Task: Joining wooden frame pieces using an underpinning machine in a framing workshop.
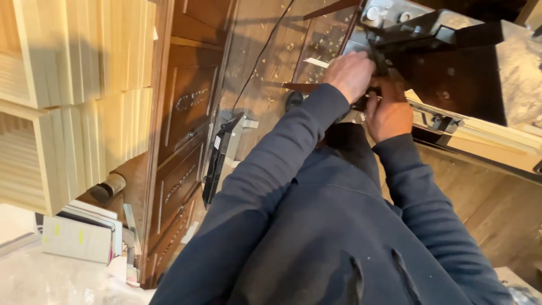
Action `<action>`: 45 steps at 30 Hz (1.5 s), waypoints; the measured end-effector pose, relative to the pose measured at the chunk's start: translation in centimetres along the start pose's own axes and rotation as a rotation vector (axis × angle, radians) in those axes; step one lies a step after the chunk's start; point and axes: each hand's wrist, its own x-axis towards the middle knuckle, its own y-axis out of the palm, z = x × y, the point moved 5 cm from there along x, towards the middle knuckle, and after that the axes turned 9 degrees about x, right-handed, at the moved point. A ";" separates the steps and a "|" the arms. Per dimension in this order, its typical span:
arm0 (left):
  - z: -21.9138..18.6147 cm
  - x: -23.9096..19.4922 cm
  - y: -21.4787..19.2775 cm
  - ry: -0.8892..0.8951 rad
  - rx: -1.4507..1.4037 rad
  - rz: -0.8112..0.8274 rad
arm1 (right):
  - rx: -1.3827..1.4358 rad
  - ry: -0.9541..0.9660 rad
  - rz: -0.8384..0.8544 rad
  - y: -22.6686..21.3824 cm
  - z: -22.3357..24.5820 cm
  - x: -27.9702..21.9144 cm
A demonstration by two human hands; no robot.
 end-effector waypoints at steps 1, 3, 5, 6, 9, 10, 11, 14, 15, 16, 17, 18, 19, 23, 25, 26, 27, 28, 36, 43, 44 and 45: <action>0.1 -0.2 -0.2 0.022 -0.007 -0.004 | 0.024 -0.020 -0.012 -0.1 0.3 0.1; 0.1 0.0 -0.2 0.045 -0.020 -0.015 | 0.039 -0.045 -0.025 -0.4 0.8 0.3; 0.3 0.1 0.3 0.068 -0.031 0.005 | 0.074 -0.068 -0.041 -0.5 1.5 0.2; 0.2 0.1 -0.3 0.067 -0.037 0.001 | 0.068 -0.070 -0.039 -0.4 1.4 0.0; 0.5 0.4 -1.0 -0.008 -0.093 0.159 | 0.078 -0.068 -0.061 -0.3 1.1 0.0; 0.5 0.3 -1.0 -0.017 -0.091 0.152 | 0.080 -0.064 -0.063 -0.2 0.9 -0.1; 0.5 0.3 -0.9 -0.026 -0.089 0.145 | 0.083 -0.060 -0.065 -0.1 0.7 -0.2; 0.5 0.5 -1.0 -0.038 -0.070 0.212 | 0.083 -0.038 -0.061 0.2 0.0 -0.4; 0.5 0.6 -0.8 -0.034 -0.071 0.212 | 0.081 -0.037 -0.065 0.0 -0.1 -0.6; 0.6 0.8 -0.5 -0.034 -0.072 0.238 | 0.083 -0.031 -0.065 0.1 -0.1 -0.5; 0.8 0.9 -0.2 -0.034 -0.074 0.263 | 0.086 -0.025 -0.065 0.1 -0.2 -0.5; 0.8 0.8 -0.6 -0.035 -0.072 0.263 | 0.087 -0.026 -0.066 0.2 -0.2 -0.6; 0.8 0.8 -1.2 -0.025 -0.094 0.242 | 0.090 -0.019 -0.069 0.3 -0.2 -0.6; 0.8 0.7 -2.0 0.010 -0.142 0.196 | 0.087 -0.005 -0.080 0.6 -0.7 -1.0; 0.9 1.0 -1.5 0.015 -0.123 0.198 | 0.090 0.003 -0.080 0.6 -0.8 -0.9; 0.8 1.1 -1.2 0.019 -0.106 0.200 | 0.091 0.011 -0.076 0.6 -0.9 -0.9; 0.9 1.1 -1.2 0.018 -0.107 0.199 | 0.090 0.010 -0.076 0.6 -1.0 -1.0; 0.9 1.1 -1.1 0.027 -0.103 0.218 | 0.093 0.016 -0.072 0.7 -1.1 -1.0; 0.9 1.0 -1.3 0.033 -0.119 0.204 | 0.094 -0.009 -0.060 0.6 -1.0 -1.1; 0.8 0.4 -2.4 -0.002 -0.128 0.248 | 0.061 -0.005 -0.056 0.1 0.1 -1.0; 0.9 0.1 -2.7 -0.001 -0.117 0.260 | 0.043 -0.021 -0.061 0.0 0.7 -0.9; 1.0 -0.2 -2.4 -0.005 -0.116 0.259 | 0.045 -0.024 -0.058 0.1 0.8 -0.9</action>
